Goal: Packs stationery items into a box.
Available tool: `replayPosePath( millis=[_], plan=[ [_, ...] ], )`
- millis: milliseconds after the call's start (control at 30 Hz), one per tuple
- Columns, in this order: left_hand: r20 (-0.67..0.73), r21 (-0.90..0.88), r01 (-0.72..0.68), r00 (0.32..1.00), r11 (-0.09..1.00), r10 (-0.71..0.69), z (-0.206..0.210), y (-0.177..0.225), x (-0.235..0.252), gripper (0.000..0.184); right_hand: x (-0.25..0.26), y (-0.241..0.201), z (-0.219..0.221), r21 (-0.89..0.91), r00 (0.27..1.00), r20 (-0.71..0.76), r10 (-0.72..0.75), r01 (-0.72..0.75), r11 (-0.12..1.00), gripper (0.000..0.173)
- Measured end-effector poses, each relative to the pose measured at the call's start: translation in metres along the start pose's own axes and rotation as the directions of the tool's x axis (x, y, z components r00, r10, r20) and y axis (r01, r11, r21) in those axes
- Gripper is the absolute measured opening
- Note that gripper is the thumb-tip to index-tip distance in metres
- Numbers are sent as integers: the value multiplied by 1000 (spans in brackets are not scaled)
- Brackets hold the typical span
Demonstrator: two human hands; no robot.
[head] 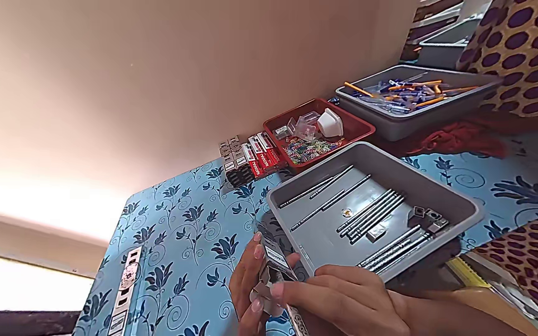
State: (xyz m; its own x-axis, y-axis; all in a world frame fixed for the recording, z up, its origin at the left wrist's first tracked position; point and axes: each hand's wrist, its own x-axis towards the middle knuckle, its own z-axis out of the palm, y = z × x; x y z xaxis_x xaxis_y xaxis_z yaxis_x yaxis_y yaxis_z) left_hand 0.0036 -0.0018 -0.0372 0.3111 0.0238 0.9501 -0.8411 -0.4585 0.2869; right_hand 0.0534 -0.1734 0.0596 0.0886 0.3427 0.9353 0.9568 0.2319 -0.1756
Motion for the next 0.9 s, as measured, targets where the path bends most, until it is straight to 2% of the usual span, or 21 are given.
replayPosePath(
  millis=[100,167,200,267,333,367,433,500,533,567,600,633,667,700,767,800,833,867,900],
  plan=[
    [27,148,-57,998,987,54,3,11,19,47,-2,2,1,-40,1000,-6,-21,21,999,18],
    [32,177,-99,995,979,95,1,9,22,51,1,-3,-2,-17,1000,-15,8,-8,1000,22],
    [21,134,-90,996,987,88,-1,6,18,52,3,-5,-4,5,999,-35,8,-8,1000,22],
    [-21,-93,4,1000,996,-6,2,4,13,45,5,-7,-13,-1,997,-77,-14,14,1000,19],
    [-36,-448,132,985,884,-166,7,10,18,36,6,-3,-26,-56,998,-65,-15,12,998,16],
    [-45,-525,152,978,837,-206,9,12,22,36,9,4,-32,-102,999,-35,-12,8,995,15],
    [-59,-430,111,987,896,-151,10,10,25,35,16,34,-37,-196,998,54,-18,29,980,17],
    [-89,-69,42,995,997,-48,10,9,25,46,19,78,-36,-289,960,276,43,40,957,20],
    [-111,-20,32,993,999,-34,12,10,27,51,18,100,-37,-339,874,460,158,8,941,20],
    [-125,-17,25,992,1000,-27,14,10,28,54,18,120,-38,-384,685,657,315,-55,922,18],
    [-127,59,5,992,998,3,14,11,28,59,16,138,-35,-435,434,787,439,-115,893,20],
    [-128,127,-14,991,992,30,13,10,27,65,9,156,-30,-465,249,837,486,-143,874,23],
    [-123,148,-23,992,989,42,12,8,26,68,-2,170,-26,-463,153,861,485,-157,872,24],
    [-133,132,-18,990,991,36,12,6,27,67,-12,179,-24,-438,114,880,461,-178,881,24],
    [-153,13,33,988,999,-30,12,6,27,59,-19,182,-25,-389,131,902,412,-171,905,20],
    [-150,37,37,988,999,-31,12,7,27,61,-17,179,-27,-392,149,901,408,-124,912,17],
    [-145,90,30,989,996,-16,12,7,27,66,-13,172,-29,-401,206,889,408,-77,913,14],
    [-141,142,9,990,990,11,11,7,27,71,-7,160,-34,-405,336,856,393,-37,914,14],
    [-140,163,-8,990,987,31,11,6,27,73,0,145,-41,-409,517,783,347,7,912,20]
  ],
)
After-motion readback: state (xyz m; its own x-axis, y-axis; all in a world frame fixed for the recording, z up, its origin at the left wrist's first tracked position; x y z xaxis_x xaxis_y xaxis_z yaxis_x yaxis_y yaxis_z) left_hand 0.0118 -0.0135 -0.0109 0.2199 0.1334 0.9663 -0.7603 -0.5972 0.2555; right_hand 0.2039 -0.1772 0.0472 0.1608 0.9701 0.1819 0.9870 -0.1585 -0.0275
